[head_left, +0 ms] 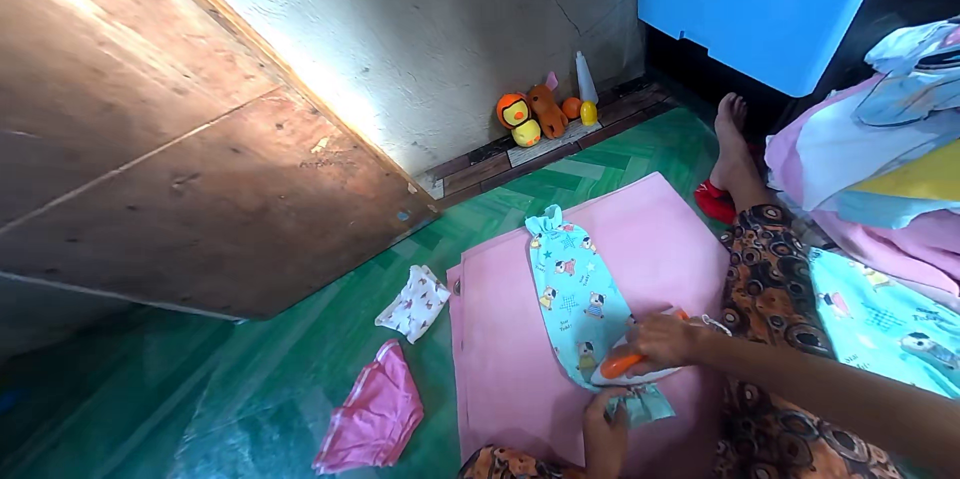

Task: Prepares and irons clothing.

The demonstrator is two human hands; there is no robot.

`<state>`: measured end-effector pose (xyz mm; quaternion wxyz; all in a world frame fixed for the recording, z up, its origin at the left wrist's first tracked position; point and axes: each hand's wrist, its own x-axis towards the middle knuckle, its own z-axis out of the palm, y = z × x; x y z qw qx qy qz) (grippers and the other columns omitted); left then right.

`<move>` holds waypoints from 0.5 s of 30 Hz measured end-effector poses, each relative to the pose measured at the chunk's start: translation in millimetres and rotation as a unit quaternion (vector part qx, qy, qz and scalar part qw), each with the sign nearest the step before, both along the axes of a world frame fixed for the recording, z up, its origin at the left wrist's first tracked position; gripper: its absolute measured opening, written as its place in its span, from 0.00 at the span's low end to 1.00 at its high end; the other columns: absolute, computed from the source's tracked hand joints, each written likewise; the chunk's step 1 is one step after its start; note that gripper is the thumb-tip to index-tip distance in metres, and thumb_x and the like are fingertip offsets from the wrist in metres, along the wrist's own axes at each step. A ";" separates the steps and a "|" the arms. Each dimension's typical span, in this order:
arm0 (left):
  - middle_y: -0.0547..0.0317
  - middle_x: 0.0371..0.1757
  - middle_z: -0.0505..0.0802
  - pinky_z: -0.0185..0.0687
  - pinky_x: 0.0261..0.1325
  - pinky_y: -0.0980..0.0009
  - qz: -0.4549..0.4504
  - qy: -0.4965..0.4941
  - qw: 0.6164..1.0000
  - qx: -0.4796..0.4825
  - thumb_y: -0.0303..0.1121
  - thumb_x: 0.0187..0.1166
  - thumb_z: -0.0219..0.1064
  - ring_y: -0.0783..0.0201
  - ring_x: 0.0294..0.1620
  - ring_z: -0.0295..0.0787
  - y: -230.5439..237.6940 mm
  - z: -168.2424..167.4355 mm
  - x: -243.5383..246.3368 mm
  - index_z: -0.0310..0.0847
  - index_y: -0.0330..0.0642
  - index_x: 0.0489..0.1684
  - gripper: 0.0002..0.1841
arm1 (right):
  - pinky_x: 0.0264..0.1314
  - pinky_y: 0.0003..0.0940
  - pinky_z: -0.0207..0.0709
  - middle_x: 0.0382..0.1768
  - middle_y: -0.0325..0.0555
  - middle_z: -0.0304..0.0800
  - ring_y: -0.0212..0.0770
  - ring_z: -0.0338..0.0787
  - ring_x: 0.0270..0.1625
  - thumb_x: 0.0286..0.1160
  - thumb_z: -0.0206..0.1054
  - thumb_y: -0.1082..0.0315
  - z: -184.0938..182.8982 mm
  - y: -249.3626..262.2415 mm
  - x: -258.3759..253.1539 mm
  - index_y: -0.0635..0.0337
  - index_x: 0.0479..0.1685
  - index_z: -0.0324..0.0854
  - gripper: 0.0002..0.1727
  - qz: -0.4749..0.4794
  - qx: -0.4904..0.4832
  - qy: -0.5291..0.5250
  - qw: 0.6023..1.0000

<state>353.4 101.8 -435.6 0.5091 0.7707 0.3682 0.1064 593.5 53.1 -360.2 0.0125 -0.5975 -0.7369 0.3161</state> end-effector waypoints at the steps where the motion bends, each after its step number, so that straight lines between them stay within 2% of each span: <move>1: 0.49 0.53 0.96 0.87 0.57 0.58 0.008 -0.001 1.000 -0.002 0.23 0.77 0.65 0.60 0.49 0.93 -0.1 -0.5 0.0 0.91 0.36 0.52 0.12 | 0.64 0.67 0.77 0.58 0.64 0.91 0.68 0.90 0.61 0.90 0.57 0.45 0.2 3.1 -4.4 0.37 0.87 0.72 0.28 0.000 0.001 0.000 1.000; 5: 0.45 0.42 0.93 0.85 0.45 0.56 0.039 0.033 0.998 -0.021 0.25 0.76 0.67 0.58 0.37 0.88 0.4 3.5 0.4 0.87 0.32 0.51 0.10 | 0.63 0.67 0.77 0.58 0.63 0.91 0.68 0.90 0.60 0.91 0.55 0.46 1.1 20.3 -23.7 0.36 0.88 0.69 0.28 -0.009 -0.005 -0.006 1.000; 7: 0.45 0.40 0.92 0.84 0.43 0.57 0.048 0.042 0.998 -0.024 0.26 0.76 0.68 0.58 0.35 0.87 1.3 3.8 0.3 0.86 0.32 0.51 0.10 | 0.61 0.68 0.78 0.57 0.63 0.91 0.68 0.90 0.59 0.92 0.56 0.47 2.9 29.1 -33.8 0.36 0.88 0.70 0.27 -0.013 -0.002 -0.005 1.000; 11: 0.46 0.40 0.92 0.84 0.45 0.57 0.032 0.042 0.999 -0.009 0.26 0.75 0.69 0.58 0.36 0.87 1.7 3.7 -0.5 0.88 0.31 0.46 0.09 | 0.63 0.67 0.77 0.58 0.63 0.91 0.67 0.90 0.61 0.91 0.56 0.47 2.5 45.4 -51.7 0.38 0.87 0.71 0.27 -0.023 0.008 0.010 1.000; 15: 0.42 0.47 0.94 0.86 0.56 0.50 -0.014 0.070 0.997 0.010 0.26 0.75 0.69 0.51 0.48 0.92 0.7 2.1 -2.0 0.90 0.32 0.48 0.09 | 0.65 0.66 0.77 0.60 0.62 0.90 0.66 0.89 0.64 0.91 0.56 0.46 3.0 57.4 -64.4 0.38 0.87 0.70 0.28 -0.031 0.003 0.008 0.999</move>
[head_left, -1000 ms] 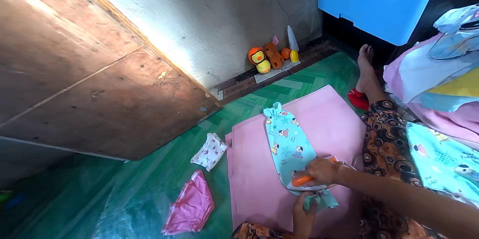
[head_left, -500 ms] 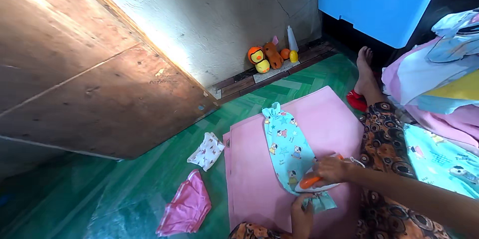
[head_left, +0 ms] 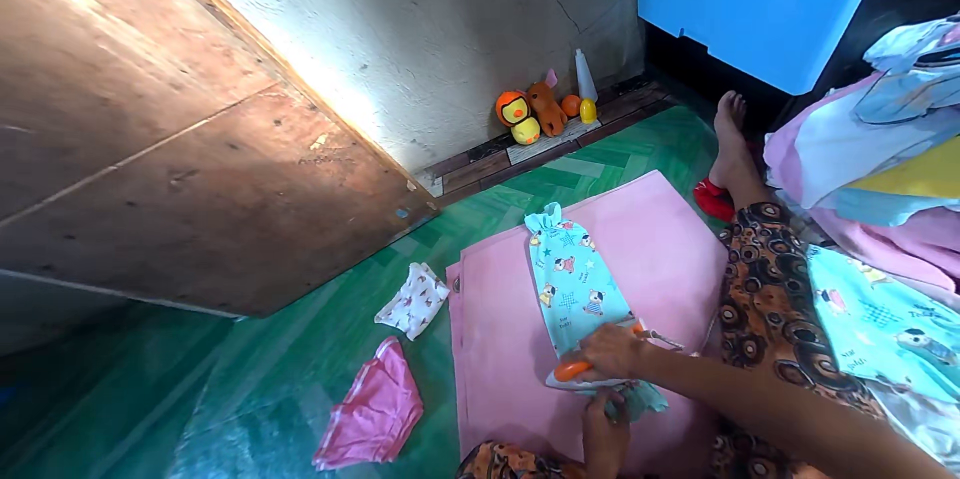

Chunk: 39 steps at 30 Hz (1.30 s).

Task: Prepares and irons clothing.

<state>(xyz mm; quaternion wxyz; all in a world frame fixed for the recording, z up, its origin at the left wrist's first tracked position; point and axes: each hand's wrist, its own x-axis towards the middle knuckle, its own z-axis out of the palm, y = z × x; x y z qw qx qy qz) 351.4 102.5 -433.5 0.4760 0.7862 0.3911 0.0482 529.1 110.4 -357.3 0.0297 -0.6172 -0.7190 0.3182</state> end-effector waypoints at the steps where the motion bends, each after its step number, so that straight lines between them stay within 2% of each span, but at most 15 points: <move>1: 0.43 0.47 0.94 0.86 0.57 0.50 -0.007 0.001 1.000 0.003 0.26 0.75 0.69 0.51 0.49 0.92 0.0 -0.9 -0.2 0.90 0.32 0.48 0.09 | 0.65 0.66 0.77 0.61 0.62 0.90 0.66 0.89 0.64 0.91 0.56 0.46 0.6 1.4 -0.9 0.38 0.88 0.70 0.28 0.000 -0.003 -0.001 1.000; 10: 0.44 0.49 0.95 0.84 0.60 0.54 -0.015 0.011 1.000 -0.018 0.24 0.77 0.66 0.54 0.51 0.92 -0.9 3.2 -1.8 0.91 0.32 0.48 0.09 | 0.64 0.67 0.77 0.57 0.64 0.91 0.67 0.90 0.61 0.91 0.57 0.47 -1.9 -14.0 14.7 0.38 0.87 0.70 0.28 0.012 0.000 0.008 1.000; 14: 0.42 0.50 0.95 0.84 0.63 0.52 -0.021 0.008 1.000 -0.010 0.24 0.78 0.65 0.51 0.54 0.92 -0.3 3.0 -0.9 0.91 0.31 0.48 0.10 | 0.59 0.68 0.79 0.50 0.63 0.93 0.68 0.91 0.55 0.90 0.59 0.47 -7.2 -35.3 40.6 0.38 0.85 0.73 0.27 0.030 0.016 0.004 0.999; 16: 0.42 0.51 0.95 0.83 0.65 0.51 -0.022 0.006 1.000 -0.009 0.24 0.78 0.65 0.51 0.56 0.92 0.1 2.1 -0.6 0.91 0.31 0.48 0.10 | 0.62 0.68 0.78 0.50 0.62 0.94 0.67 0.91 0.56 0.89 0.60 0.48 -7.8 -47.9 55.6 0.37 0.85 0.74 0.26 0.034 0.017 0.002 0.999; 21: 0.43 0.53 0.94 0.83 0.65 0.51 -0.032 0.041 0.998 -0.019 0.26 0.80 0.64 0.51 0.57 0.91 1.4 4.0 2.8 0.91 0.33 0.51 0.11 | 0.60 0.67 0.79 0.53 0.61 0.93 0.66 0.92 0.57 0.89 0.59 0.45 -4.4 -63.0 72.7 0.34 0.86 0.73 0.27 0.030 -0.007 -0.014 0.999; 26: 0.42 0.52 0.94 0.83 0.63 0.49 -0.038 0.061 0.997 -0.012 0.27 0.80 0.63 0.49 0.56 0.91 1.4 4.2 5.6 0.90 0.34 0.52 0.12 | 0.64 0.66 0.77 0.54 0.61 0.93 0.66 0.91 0.60 0.90 0.57 0.45 -1.1 -46.0 53.6 0.36 0.86 0.72 0.28 0.030 -0.021 -0.008 0.999; 33: 0.41 0.46 0.95 0.85 0.61 0.51 -0.025 0.003 1.000 0.012 0.26 0.76 0.68 0.50 0.51 0.93 0.6 -1.0 0.7 0.91 0.30 0.46 0.10 | 0.63 0.68 0.77 0.55 0.65 0.91 0.68 0.90 0.60 0.91 0.57 0.48 0.2 -1.1 3.6 0.40 0.85 0.72 0.27 -0.005 0.008 0.005 1.000; 39: 0.42 0.48 0.95 0.84 0.62 0.52 -0.024 0.011 1.000 -0.004 0.26 0.78 0.66 0.51 0.53 0.92 1.0 1.4 -0.4 0.91 0.30 0.48 0.10 | 0.64 0.66 0.77 0.54 0.64 0.92 0.68 0.90 0.61 0.91 0.57 0.47 4.7 12.4 -9.0 0.40 0.87 0.71 0.28 -0.026 -0.005 0.009 1.000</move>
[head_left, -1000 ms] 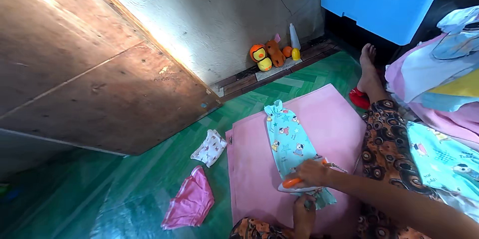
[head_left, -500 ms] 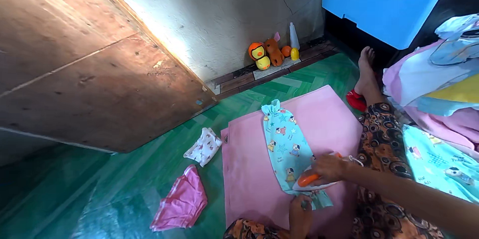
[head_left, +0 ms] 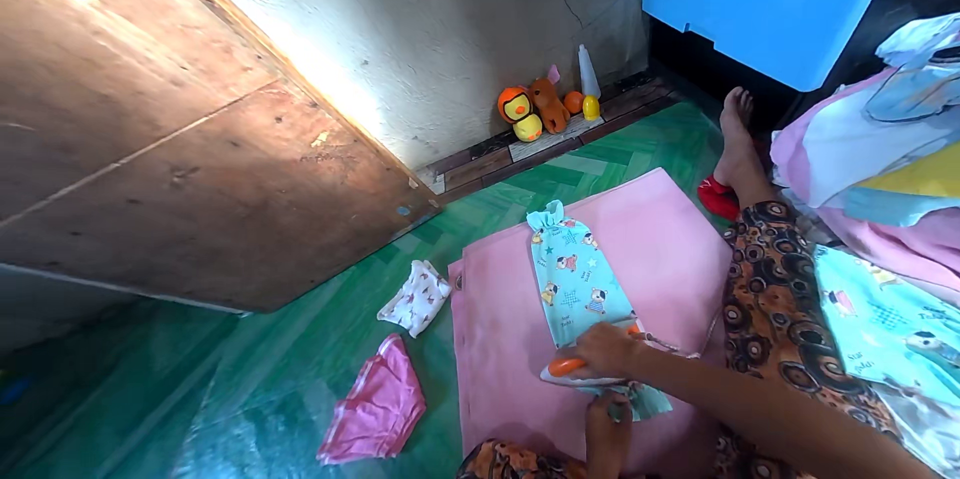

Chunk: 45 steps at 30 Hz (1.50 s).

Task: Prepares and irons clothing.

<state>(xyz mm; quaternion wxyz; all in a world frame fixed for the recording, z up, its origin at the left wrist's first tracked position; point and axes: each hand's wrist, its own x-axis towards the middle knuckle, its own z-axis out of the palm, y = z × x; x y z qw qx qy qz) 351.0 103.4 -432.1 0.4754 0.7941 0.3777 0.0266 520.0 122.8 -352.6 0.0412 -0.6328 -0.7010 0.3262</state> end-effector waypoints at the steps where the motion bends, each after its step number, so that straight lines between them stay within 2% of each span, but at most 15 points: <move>1: 0.42 0.48 0.95 0.85 0.62 0.52 0.002 0.000 1.000 -0.001 0.26 0.78 0.66 0.52 0.52 0.92 -0.3 0.3 0.4 0.91 0.30 0.48 0.10 | 0.64 0.66 0.77 0.54 0.64 0.92 0.67 0.90 0.61 0.90 0.58 0.47 -1.1 -1.8 2.4 0.40 0.87 0.71 0.28 0.004 0.002 -0.001 1.000; 5: 0.42 0.51 0.95 0.84 0.62 0.51 -0.001 0.010 1.000 -0.003 0.28 0.80 0.65 0.51 0.52 0.92 -0.7 0.5 1.6 0.91 0.31 0.50 0.11 | 0.62 0.68 0.78 0.52 0.65 0.92 0.69 0.91 0.58 0.90 0.60 0.48 -5.9 -20.2 25.0 0.41 0.85 0.73 0.27 0.034 0.010 0.004 0.999; 9: 0.42 0.51 0.94 0.83 0.63 0.50 -0.004 0.011 1.000 -0.006 0.28 0.80 0.65 0.49 0.53 0.92 -0.1 -2.5 1.8 0.91 0.32 0.50 0.11 | 0.59 0.69 0.79 0.47 0.64 0.93 0.69 0.92 0.53 0.88 0.61 0.46 -12.4 -47.5 65.0 0.36 0.85 0.74 0.27 0.066 0.013 -0.013 0.998; 11: 0.41 0.51 0.94 0.83 0.65 0.49 -0.002 0.015 1.000 -0.010 0.28 0.80 0.65 0.49 0.55 0.91 -0.4 -2.0 2.4 0.91 0.32 0.50 0.11 | 0.62 0.70 0.78 0.53 0.65 0.92 0.69 0.91 0.57 0.88 0.60 0.46 -8.7 -58.5 82.2 0.34 0.86 0.72 0.28 0.072 -0.013 -0.030 0.997; 14: 0.41 0.52 0.94 0.82 0.66 0.49 0.001 0.030 0.999 -0.012 0.29 0.80 0.65 0.47 0.57 0.91 0.5 -0.5 4.6 0.90 0.32 0.51 0.12 | 0.60 0.68 0.79 0.58 0.66 0.90 0.69 0.90 0.57 0.89 0.58 0.44 -8.2 -64.4 94.7 0.33 0.88 0.69 0.29 0.085 -0.021 -0.058 0.994; 16: 0.40 0.52 0.94 0.82 0.66 0.49 -0.001 0.041 0.999 -0.013 0.30 0.81 0.65 0.47 0.57 0.91 0.4 -0.1 5.4 0.90 0.32 0.51 0.12 | 0.62 0.68 0.78 0.60 0.67 0.89 0.70 0.89 0.59 0.90 0.57 0.44 -6.7 -62.2 90.8 0.33 0.89 0.68 0.29 0.084 -0.031 -0.062 0.994; 20: 0.39 0.54 0.93 0.81 0.68 0.48 0.001 0.048 0.999 -0.017 0.32 0.82 0.66 0.46 0.59 0.90 1.9 -0.2 5.5 0.90 0.33 0.54 0.13 | 0.63 0.67 0.77 0.56 0.66 0.90 0.69 0.90 0.59 0.90 0.57 0.45 -7.8 -50.1 68.1 0.37 0.89 0.68 0.29 0.080 -0.016 -0.052 0.995; 24: 0.39 0.52 0.94 0.81 0.67 0.48 0.005 0.041 0.999 -0.008 0.32 0.81 0.66 0.46 0.58 0.91 1.7 -0.8 4.7 0.91 0.32 0.52 0.13 | 0.59 0.67 0.78 0.55 0.67 0.90 0.70 0.90 0.56 0.91 0.57 0.47 -3.2 -30.9 40.3 0.41 0.89 0.68 0.29 0.076 -0.005 -0.039 0.996; 30: 0.38 0.51 0.94 0.82 0.66 0.49 0.004 0.035 0.999 -0.004 0.31 0.80 0.66 0.46 0.56 0.91 2.1 2.2 4.6 0.91 0.31 0.51 0.13 | 0.64 0.67 0.76 0.59 0.67 0.89 0.70 0.89 0.61 0.93 0.53 0.46 -0.7 -2.1 12.2 0.42 0.90 0.66 0.30 0.026 -0.007 -0.046 0.999; 34: 0.38 0.50 0.94 0.83 0.66 0.48 0.002 0.017 1.000 0.006 0.29 0.80 0.67 0.46 0.56 0.92 1.2 -0.5 3.5 0.91 0.30 0.51 0.12 | 0.63 0.68 0.77 0.59 0.69 0.89 0.71 0.88 0.61 0.93 0.52 0.46 -0.6 16.3 7.5 0.44 0.89 0.66 0.30 -0.052 -0.010 -0.040 0.998; 41: 0.38 0.51 0.94 0.83 0.66 0.48 0.002 0.010 1.000 0.005 0.29 0.81 0.66 0.46 0.56 0.92 0.2 -1.9 1.8 0.90 0.30 0.51 0.12 | 0.66 0.68 0.76 0.61 0.70 0.89 0.71 0.88 0.64 0.93 0.52 0.45 2.4 21.0 30.0 0.43 0.92 0.63 0.31 -0.140 -0.022 -0.047 0.989; 45: 0.38 0.50 0.94 0.83 0.65 0.50 0.003 0.006 1.000 0.001 0.29 0.81 0.66 0.48 0.55 0.92 -0.2 -0.7 3.5 0.91 0.29 0.50 0.12 | 0.63 0.68 0.77 0.57 0.69 0.90 0.71 0.89 0.61 0.92 0.53 0.45 -3.2 1.2 50.2 0.43 0.89 0.67 0.30 -0.154 -0.013 -0.050 0.987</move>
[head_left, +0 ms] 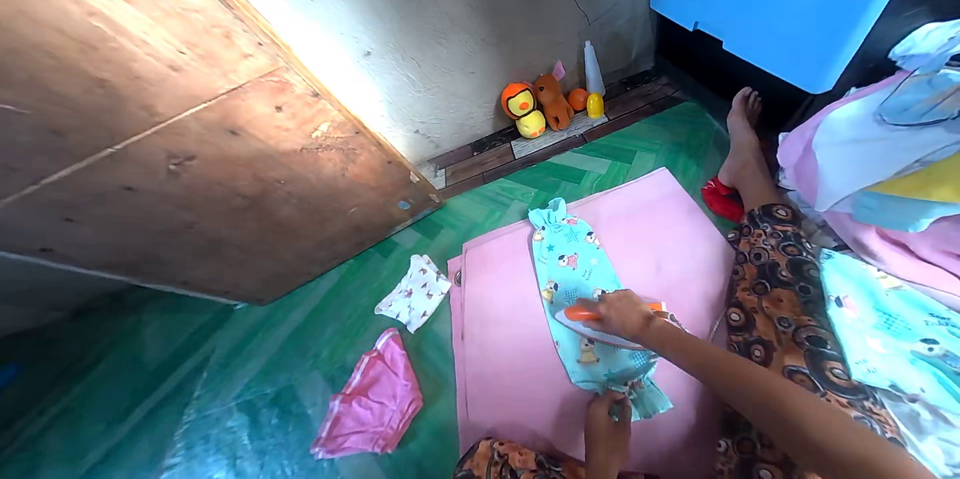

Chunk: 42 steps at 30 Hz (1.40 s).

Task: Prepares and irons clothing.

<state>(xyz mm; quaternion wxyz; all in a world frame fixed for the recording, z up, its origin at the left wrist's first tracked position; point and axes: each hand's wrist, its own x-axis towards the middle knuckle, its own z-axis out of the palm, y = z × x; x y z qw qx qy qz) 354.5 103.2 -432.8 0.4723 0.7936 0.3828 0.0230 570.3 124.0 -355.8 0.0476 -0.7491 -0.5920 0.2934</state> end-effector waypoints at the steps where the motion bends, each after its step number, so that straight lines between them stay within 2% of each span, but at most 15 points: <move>1: 0.39 0.49 0.94 0.83 0.65 0.50 0.000 -0.001 1.000 -0.001 0.29 0.80 0.67 0.48 0.55 0.92 0.0 0.0 0.2 0.91 0.29 0.50 0.11 | 0.62 0.69 0.77 0.56 0.68 0.91 0.70 0.90 0.61 0.92 0.54 0.44 -1.2 -6.8 5.1 0.43 0.88 0.68 0.30 0.009 0.001 0.002 1.000; 7: 0.40 0.51 0.95 0.82 0.68 0.48 -0.007 0.031 0.999 -0.009 0.32 0.81 0.66 0.47 0.58 0.91 2.7 -3.1 2.5 0.91 0.32 0.52 0.13 | 0.61 0.69 0.78 0.55 0.66 0.92 0.70 0.91 0.58 0.91 0.55 0.44 0.2 -46.1 18.2 0.38 0.88 0.69 0.29 0.113 -0.013 0.004 0.994; 10: 0.40 0.52 0.95 0.81 0.68 0.48 -0.007 0.041 0.999 -0.006 0.32 0.82 0.66 0.47 0.59 0.92 2.5 0.8 4.0 0.91 0.32 0.52 0.13 | 0.62 0.69 0.78 0.57 0.67 0.91 0.71 0.90 0.60 0.91 0.54 0.43 0.8 -52.5 8.9 0.37 0.90 0.67 0.30 0.125 -0.028 -0.002 0.992; 16: 0.40 0.51 0.95 0.83 0.67 0.49 -0.006 0.034 0.999 -0.013 0.31 0.82 0.66 0.48 0.57 0.93 3.0 1.2 1.9 0.91 0.31 0.52 0.13 | 0.63 0.68 0.78 0.63 0.70 0.87 0.72 0.89 0.61 0.93 0.50 0.43 -1.2 -45.5 -13.3 0.38 0.93 0.62 0.32 0.021 -0.021 -0.007 1.000; 19: 0.39 0.51 0.95 0.82 0.67 0.48 -0.003 0.031 0.999 -0.018 0.31 0.82 0.65 0.47 0.57 0.92 3.0 3.0 2.0 0.90 0.31 0.52 0.13 | 0.62 0.66 0.78 0.63 0.70 0.87 0.72 0.89 0.60 0.94 0.49 0.44 1.7 -31.8 -16.0 0.39 0.94 0.60 0.32 -0.033 -0.022 -0.014 0.999; 25: 0.39 0.51 0.95 0.82 0.68 0.48 0.002 0.036 0.999 -0.012 0.31 0.82 0.65 0.47 0.57 0.93 2.0 6.1 1.2 0.91 0.31 0.53 0.13 | 0.65 0.64 0.78 0.65 0.68 0.87 0.69 0.88 0.64 0.94 0.48 0.43 8.8 9.3 -2.0 0.40 0.95 0.57 0.33 -0.136 -0.029 -0.030 0.990; 30: 0.38 0.51 0.95 0.81 0.68 0.46 -0.013 0.063 0.998 -0.010 0.32 0.84 0.64 0.44 0.57 0.92 2.5 12.8 3.1 0.90 0.30 0.55 0.15 | 0.68 0.64 0.78 0.65 0.65 0.88 0.67 0.87 0.69 0.94 0.50 0.44 15.4 54.4 9.1 0.44 0.93 0.60 0.32 -0.201 -0.030 0.002 0.979; 35: 0.38 0.53 0.94 0.81 0.69 0.46 -0.015 0.077 0.997 -0.014 0.35 0.85 0.63 0.44 0.59 0.92 3.2 12.3 4.6 0.89 0.31 0.56 0.16 | 0.71 0.64 0.76 0.68 0.63 0.87 0.65 0.86 0.72 0.93 0.52 0.44 11.4 79.1 13.0 0.40 0.92 0.62 0.31 -0.178 -0.019 0.029 0.983; 42: 0.38 0.55 0.94 0.80 0.69 0.48 -0.017 0.100 0.994 -0.027 0.35 0.86 0.63 0.46 0.61 0.90 3.2 14.0 7.5 0.89 0.32 0.58 0.16 | 0.71 0.64 0.76 0.67 0.64 0.87 0.66 0.86 0.71 0.92 0.53 0.44 9.4 70.1 0.3 0.40 0.91 0.64 0.31 -0.135 -0.013 0.040 0.990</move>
